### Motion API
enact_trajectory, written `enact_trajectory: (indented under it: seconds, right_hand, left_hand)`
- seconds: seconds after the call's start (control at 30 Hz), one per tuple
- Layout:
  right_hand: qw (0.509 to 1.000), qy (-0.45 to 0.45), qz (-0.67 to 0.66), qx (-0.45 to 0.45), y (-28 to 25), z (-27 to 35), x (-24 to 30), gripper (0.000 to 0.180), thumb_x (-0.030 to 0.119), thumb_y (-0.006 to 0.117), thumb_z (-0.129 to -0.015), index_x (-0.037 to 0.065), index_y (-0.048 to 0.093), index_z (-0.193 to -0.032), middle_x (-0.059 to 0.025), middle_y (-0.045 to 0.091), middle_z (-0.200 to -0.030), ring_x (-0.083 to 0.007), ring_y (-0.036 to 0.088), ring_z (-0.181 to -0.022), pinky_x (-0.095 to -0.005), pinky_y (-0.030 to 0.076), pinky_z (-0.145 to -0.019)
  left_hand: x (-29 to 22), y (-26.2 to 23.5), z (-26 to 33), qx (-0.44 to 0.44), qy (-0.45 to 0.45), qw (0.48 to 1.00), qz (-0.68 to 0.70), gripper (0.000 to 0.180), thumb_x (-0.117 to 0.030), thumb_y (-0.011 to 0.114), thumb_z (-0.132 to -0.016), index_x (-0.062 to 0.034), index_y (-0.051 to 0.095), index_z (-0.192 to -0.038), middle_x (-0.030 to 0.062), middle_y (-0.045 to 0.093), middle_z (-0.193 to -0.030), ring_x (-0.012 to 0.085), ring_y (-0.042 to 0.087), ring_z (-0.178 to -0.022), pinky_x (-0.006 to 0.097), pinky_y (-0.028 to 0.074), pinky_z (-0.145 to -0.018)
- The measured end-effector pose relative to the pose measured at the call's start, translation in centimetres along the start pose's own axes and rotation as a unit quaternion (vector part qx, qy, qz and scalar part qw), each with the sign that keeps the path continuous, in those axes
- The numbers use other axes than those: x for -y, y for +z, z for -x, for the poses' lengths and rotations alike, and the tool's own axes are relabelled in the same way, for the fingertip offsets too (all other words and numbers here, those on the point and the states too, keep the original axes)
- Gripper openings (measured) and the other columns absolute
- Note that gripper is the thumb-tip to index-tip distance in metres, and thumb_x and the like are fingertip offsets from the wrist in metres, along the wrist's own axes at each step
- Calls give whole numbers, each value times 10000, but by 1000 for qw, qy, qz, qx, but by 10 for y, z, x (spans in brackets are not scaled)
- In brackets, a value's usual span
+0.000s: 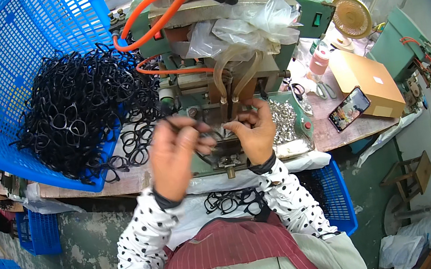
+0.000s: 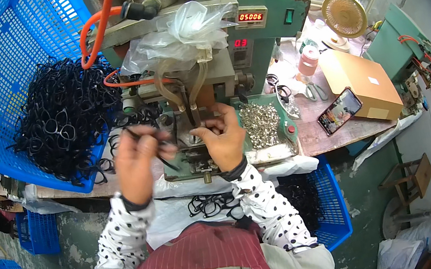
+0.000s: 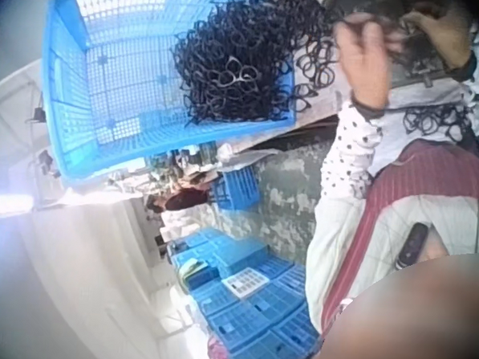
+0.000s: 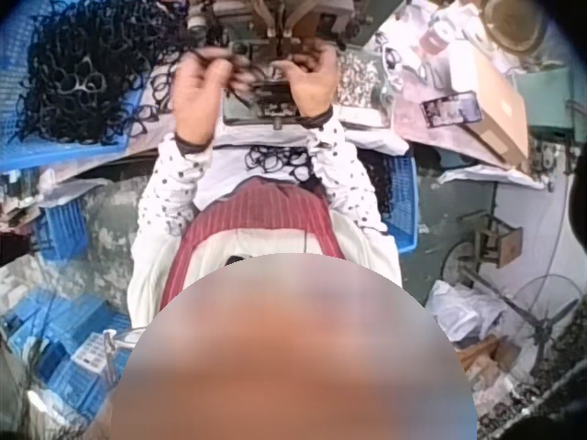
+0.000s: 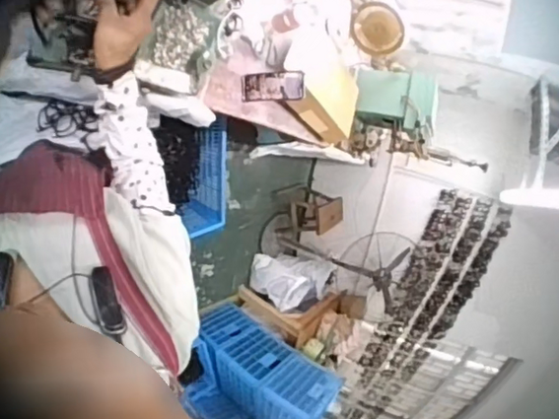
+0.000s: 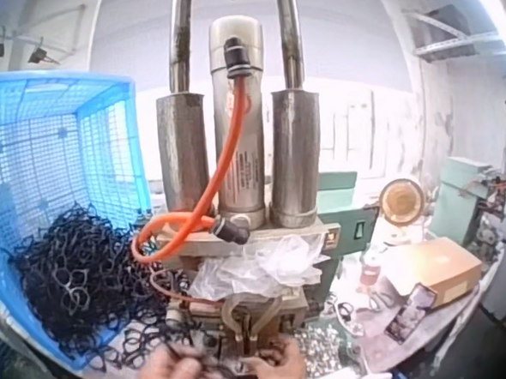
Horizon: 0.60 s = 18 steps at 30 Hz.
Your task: The person repeatedly picks up black eyeglass frames from a blue basket, places them into a press machine, and adds small metal components from a tray. The person operates the machine to attach the components to the frames and then removes the assembled glasses.
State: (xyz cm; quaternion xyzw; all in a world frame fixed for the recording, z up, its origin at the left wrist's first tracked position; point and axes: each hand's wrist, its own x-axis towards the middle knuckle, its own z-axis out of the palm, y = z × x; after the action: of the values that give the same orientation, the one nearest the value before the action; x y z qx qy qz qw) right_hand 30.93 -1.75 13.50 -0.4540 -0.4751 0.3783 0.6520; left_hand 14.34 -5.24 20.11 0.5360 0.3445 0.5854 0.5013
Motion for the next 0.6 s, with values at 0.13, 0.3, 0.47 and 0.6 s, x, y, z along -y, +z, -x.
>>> enact_trajectory:
  seconds: [0.13, 0.3, 0.47, 0.6]
  right_hand:
    - [998, -30, 54, 8, -25, -18, 6, 500, -13, 720, -741, -7, 516, -1197, -103, 694, -881, -146, 650, -768, -270, 515, -686]
    - [831, -169, 500, -175, -103, -40, -33, 408, 183, 758, -759, 125, 599, -1130, -44, 693, -911, -262, 625, -846, -410, 453, -749]
    - [843, -43, 527, -95, -143, -28, -73, 350, 204, 754, -761, 124, 631, -1078, -54, 692, -940, -274, 611, -915, -425, 431, -816]
    - [787, -133, 597, -79, -137, -17, -82, 251, 220, 767, -727, 134, 681, -947, -34, 662, -1076, -276, 522, -1087, -514, 371, -907]
  left_hand:
    - [30, 18, 29, 115, -330, 926, 142, 295, -166, 508, -988, -33, 448, -1245, 164, 639, -1083, 262, 695, -875, 313, 568, -683]
    - [42, 23, 17, 133, -400, 879, 222, 337, -186, 496, -995, -52, 403, -1290, 165, 640, -1090, 259, 697, -885, 313, 569, -663]
    - [43, 25, 19, 97, -403, 871, 263, 295, -155, 503, -989, -69, 461, -1268, 173, 658, -1070, 270, 710, -871, 305, 570, -591]
    - [41, 32, 22, 69, -387, 889, 237, 279, -143, 502, -985, -70, 429, -1244, 194, 654, -1075, 292, 710, -867, 313, 580, -566]
